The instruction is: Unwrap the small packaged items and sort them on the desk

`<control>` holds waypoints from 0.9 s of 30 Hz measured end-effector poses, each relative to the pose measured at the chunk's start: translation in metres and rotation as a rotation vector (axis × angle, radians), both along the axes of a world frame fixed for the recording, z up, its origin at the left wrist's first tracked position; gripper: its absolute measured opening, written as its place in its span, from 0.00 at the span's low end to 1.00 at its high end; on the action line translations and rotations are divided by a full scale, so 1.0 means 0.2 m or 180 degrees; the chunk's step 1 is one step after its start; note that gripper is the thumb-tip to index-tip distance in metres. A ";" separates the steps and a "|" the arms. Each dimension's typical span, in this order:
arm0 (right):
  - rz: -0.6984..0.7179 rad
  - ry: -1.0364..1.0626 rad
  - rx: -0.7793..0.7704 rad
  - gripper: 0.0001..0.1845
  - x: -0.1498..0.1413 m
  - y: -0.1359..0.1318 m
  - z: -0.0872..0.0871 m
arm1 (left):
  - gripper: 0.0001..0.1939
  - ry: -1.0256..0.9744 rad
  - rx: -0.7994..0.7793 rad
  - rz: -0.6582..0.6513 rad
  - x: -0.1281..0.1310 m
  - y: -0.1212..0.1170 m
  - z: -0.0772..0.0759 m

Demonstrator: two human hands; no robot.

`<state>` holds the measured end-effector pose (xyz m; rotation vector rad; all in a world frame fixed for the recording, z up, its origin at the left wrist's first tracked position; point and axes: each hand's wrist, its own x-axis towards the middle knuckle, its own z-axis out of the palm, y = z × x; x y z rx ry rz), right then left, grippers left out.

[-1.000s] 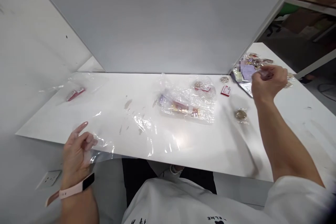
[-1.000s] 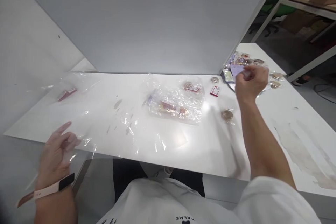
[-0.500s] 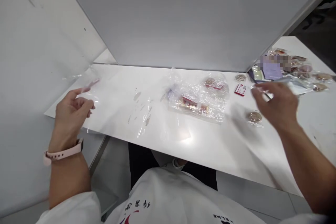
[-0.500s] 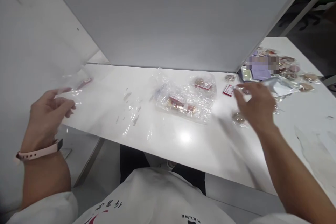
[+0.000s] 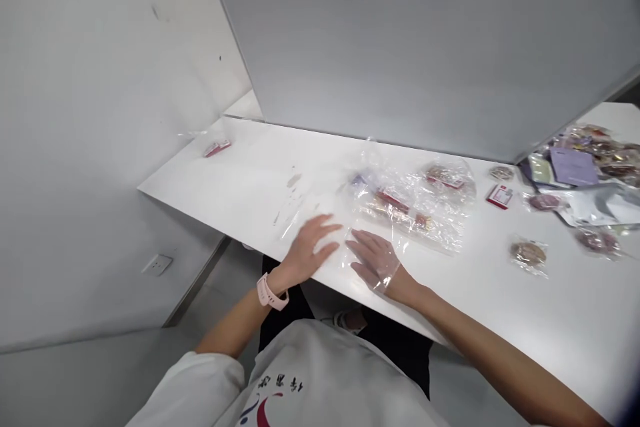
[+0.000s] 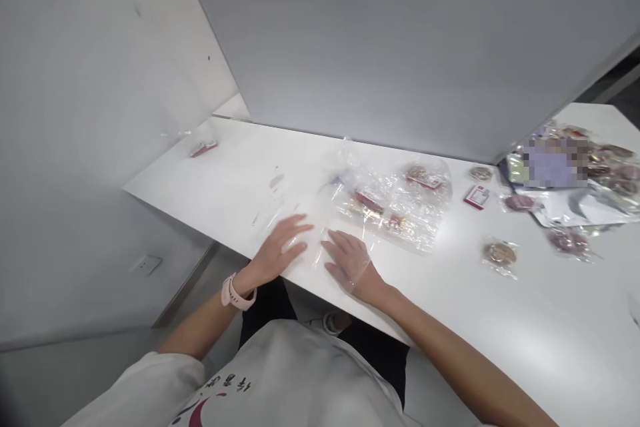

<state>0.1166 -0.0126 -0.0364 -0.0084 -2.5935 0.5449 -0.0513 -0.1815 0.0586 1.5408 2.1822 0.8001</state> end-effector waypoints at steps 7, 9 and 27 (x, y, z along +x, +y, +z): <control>0.0005 -0.0022 0.0186 0.26 -0.12 -0.05 0.01 | 0.49 0.0522 -0.0675 0.1263 -0.16 -0.13 -0.18; 0.0072 -0.0011 0.0185 0.29 -0.19 -0.07 0.01 | 0.55 0.0541 -0.0757 0.1365 -0.20 -0.12 -0.17; 0.0674 -0.0461 -0.0895 0.28 -0.69 -0.19 0.12 | 0.23 0.0489 0.1749 0.4103 -1.71 -0.13 0.37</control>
